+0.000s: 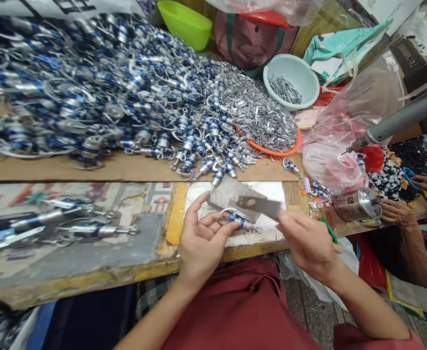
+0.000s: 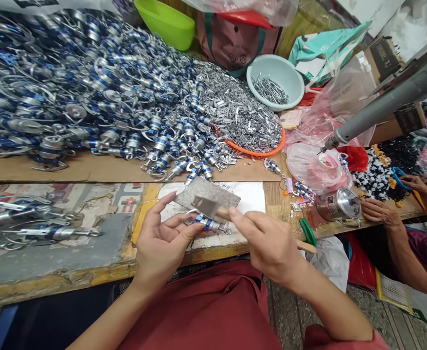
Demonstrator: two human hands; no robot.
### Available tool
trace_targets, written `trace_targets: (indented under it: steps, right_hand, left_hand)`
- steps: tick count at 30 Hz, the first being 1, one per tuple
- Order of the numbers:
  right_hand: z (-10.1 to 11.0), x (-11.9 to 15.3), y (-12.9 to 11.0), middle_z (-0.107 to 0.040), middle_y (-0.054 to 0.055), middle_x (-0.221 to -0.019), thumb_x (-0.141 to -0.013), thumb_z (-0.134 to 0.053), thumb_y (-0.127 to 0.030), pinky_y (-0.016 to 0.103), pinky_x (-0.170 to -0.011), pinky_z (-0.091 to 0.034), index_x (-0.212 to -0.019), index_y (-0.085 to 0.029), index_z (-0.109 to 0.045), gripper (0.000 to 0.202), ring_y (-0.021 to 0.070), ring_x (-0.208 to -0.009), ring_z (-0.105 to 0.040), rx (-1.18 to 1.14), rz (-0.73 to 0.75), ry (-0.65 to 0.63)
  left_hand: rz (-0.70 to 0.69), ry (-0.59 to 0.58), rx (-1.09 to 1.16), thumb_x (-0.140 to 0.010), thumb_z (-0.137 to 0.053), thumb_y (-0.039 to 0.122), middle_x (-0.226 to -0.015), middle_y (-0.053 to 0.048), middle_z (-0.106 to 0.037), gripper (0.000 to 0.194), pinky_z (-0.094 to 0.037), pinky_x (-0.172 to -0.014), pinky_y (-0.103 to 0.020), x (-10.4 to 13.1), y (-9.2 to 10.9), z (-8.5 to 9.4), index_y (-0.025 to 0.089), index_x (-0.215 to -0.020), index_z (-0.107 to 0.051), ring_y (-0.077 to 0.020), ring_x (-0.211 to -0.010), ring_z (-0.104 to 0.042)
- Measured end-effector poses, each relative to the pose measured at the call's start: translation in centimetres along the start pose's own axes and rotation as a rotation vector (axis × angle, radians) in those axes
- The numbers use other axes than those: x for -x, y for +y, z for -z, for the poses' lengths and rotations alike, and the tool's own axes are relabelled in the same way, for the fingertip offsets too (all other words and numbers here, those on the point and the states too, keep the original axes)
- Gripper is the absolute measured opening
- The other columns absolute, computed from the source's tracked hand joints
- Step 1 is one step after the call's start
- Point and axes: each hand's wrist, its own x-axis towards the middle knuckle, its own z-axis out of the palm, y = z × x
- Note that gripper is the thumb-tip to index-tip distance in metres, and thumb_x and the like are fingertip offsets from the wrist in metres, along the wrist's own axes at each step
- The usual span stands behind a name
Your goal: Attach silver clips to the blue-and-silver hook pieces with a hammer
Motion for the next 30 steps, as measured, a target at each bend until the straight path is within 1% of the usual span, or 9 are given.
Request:
trace_targets:
  steps: [3, 6, 13, 18, 21, 24, 26, 28, 30]
  right_hand:
    - [-0.5, 0.3, 0.1, -0.067, 0.004, -0.088, -0.083, -0.038, -0.003, 0.022, -0.064, -0.05, -0.14, -0.024, -0.035, 0.061, 0.0138, -0.072, -0.063, 0.028, -0.019, -0.085]
    - [-0.7, 0.6, 0.0, -0.067, 0.005, -0.094, -0.084, -0.04, -0.003, 0.023, -0.068, -0.051, -0.143, -0.025, -0.027, 0.064, 0.0145, -0.078, -0.063, -0.062, 0.005, -0.008]
    - [0.1, 0.9, -0.2, -0.065, 0.006, -0.11, -0.087, -0.037, -0.007, 0.027, -0.078, -0.053, -0.144, -0.031, -0.025, 0.062, 0.0168, -0.096, -0.063, -0.137, -0.066, 0.023]
    - [-0.4, 0.7, -0.3, -0.067, 0.003, -0.088, -0.085, -0.039, -0.006, 0.023, -0.062, -0.052, -0.141, -0.027, -0.033, 0.06, 0.0142, -0.072, -0.064, -0.08, -0.028, -0.058]
    - [-0.7, 0.8, -0.5, -0.066, 0.004, -0.087, -0.086, -0.039, -0.006, 0.022, -0.064, -0.051, -0.142, -0.024, -0.03, 0.06, 0.0138, -0.073, -0.063, -0.068, -0.015, 0.0]
    - [-1.2, 1.0, 0.2, -0.067, 0.004, -0.087, -0.089, -0.04, -0.01, 0.022, -0.064, -0.051, -0.138, -0.025, -0.039, 0.052, 0.0133, -0.072, -0.063, -0.094, -0.046, -0.065]
    - [-1.9, 1.2, 1.7, -0.068, 0.005, -0.1, -0.091, -0.042, -0.017, 0.024, -0.072, -0.053, -0.136, -0.026, -0.043, 0.046, 0.0146, -0.083, -0.065, -0.146, -0.129, -0.026]
    - [-2.5, 1.4, 4.1, -0.065, 0.007, -0.115, -0.092, -0.044, -0.025, 0.029, -0.082, -0.052, -0.135, -0.025, -0.044, 0.043, 0.0174, -0.098, -0.064, -0.171, -0.283, 0.045]
    - [-3.0, 1.3, 6.5, -0.066, 0.008, -0.116, -0.091, -0.046, -0.032, 0.033, -0.082, -0.052, -0.132, -0.024, -0.049, 0.041, 0.0202, -0.099, -0.064, -0.123, -0.451, -0.018]
  left_hand:
    - [0.006, 0.01, 0.007, -0.056, -0.079, 0.022, -0.07, 0.002, -0.063, 0.085, -0.061, -0.06, -0.034, 0.0, 0.0, -0.1, 0.018, -0.129, -0.036, -0.0167, -0.064, -0.066]
    - [-0.001, 0.018, -0.008, -0.056, -0.079, 0.022, -0.07, 0.003, -0.063, 0.086, -0.061, -0.061, -0.034, 0.0, 0.1, -0.1, 0.017, -0.129, -0.036, -0.0169, -0.065, -0.066]
    - [0.017, 0.017, -0.031, -0.056, -0.078, 0.021, -0.07, 0.003, -0.062, 0.085, -0.062, -0.059, -0.035, 0.1, 0.4, -0.1, 0.018, -0.13, -0.035, -0.0166, -0.063, -0.066]
    - [0.008, 0.015, -0.032, -0.057, -0.078, 0.021, -0.07, 0.003, -0.063, 0.085, -0.061, -0.059, -0.033, 0.1, 0.4, 0.0, 0.018, -0.131, -0.035, -0.0163, -0.064, -0.066]
    - [0.009, 0.01, -0.022, -0.058, -0.077, 0.021, -0.07, 0.003, -0.062, 0.085, -0.062, -0.059, -0.034, 0.2, 0.3, -0.1, 0.019, -0.131, -0.034, -0.0165, -0.063, -0.066]
    - [0.004, 0.02, -0.012, -0.058, -0.078, 0.021, -0.069, 0.004, -0.063, 0.084, -0.062, -0.059, -0.034, 0.3, 0.2, -0.2, 0.019, -0.13, -0.037, -0.0161, -0.062, -0.066]
    - [-0.006, 0.025, -0.038, -0.058, -0.079, 0.023, -0.071, 0.002, -0.065, 0.068, -0.061, -0.06, -0.033, 0.4, 0.1, -0.1, 0.018, -0.12, -0.05, -0.0163, -0.063, -0.066]
    - [-0.039, 0.007, -0.117, -0.06, -0.078, 0.026, -0.073, -0.001, -0.067, 0.039, -0.061, -0.065, -0.032, 0.3, 0.2, 0.1, 0.016, -0.096, -0.065, -0.0169, -0.065, -0.067]
    - [-0.11, -0.023, -0.241, -0.061, -0.076, 0.028, -0.074, -0.003, -0.069, 0.018, -0.059, -0.068, -0.03, 0.2, 0.5, 0.5, 0.017, -0.074, -0.07, -0.0171, -0.067, -0.067]
